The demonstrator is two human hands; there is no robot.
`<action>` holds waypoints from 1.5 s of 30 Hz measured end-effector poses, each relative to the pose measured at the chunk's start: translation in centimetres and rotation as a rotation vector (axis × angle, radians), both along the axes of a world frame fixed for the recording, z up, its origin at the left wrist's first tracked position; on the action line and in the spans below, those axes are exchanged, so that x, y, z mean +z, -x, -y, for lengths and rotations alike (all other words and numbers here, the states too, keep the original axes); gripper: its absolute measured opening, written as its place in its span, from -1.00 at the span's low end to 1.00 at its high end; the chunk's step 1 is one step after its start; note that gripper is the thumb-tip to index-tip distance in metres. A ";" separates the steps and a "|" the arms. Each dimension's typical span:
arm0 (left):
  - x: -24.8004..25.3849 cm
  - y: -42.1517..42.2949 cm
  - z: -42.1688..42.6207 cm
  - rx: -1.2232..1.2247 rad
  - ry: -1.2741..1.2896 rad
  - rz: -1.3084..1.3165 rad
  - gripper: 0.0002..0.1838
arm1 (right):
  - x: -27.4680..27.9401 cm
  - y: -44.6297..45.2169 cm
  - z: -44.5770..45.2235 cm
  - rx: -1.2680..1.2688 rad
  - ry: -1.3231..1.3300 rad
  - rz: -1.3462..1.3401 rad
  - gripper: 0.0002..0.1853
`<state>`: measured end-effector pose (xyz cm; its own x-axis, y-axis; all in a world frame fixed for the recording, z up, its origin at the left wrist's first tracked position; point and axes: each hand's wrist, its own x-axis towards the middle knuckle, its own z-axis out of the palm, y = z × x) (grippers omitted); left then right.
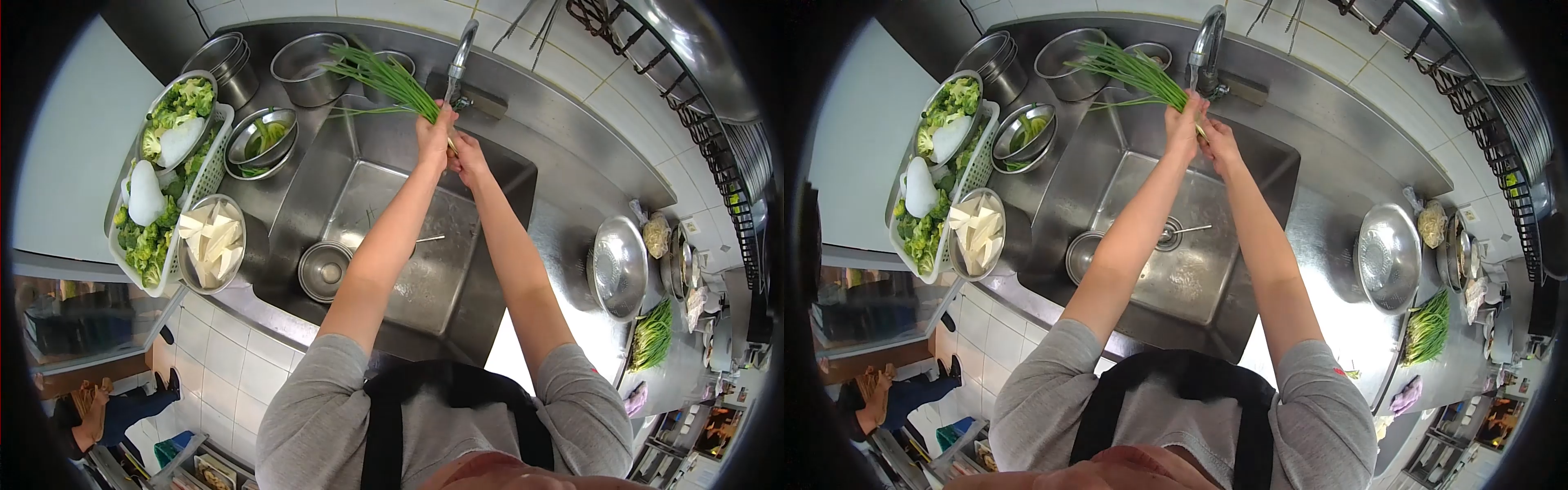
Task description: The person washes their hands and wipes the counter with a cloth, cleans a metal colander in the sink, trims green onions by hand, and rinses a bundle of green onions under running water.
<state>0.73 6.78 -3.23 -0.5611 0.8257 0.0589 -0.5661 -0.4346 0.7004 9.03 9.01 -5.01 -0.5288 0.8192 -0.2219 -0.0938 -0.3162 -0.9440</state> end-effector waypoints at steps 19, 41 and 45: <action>1.5 4.7 1.8 -0.086 0.113 -0.109 -0.84 | 3.4 0.9 -2.5 0.410 -0.245 0.008 -0.74; 0.8 4.4 1.5 -0.165 -0.080 0.094 -0.87 | 5.3 0.1 -1.9 0.413 -0.219 0.151 -0.80; 0.8 5.3 1.5 -0.235 -0.091 0.042 -0.90 | 5.2 0.4 -2.6 0.466 -0.229 0.089 -0.79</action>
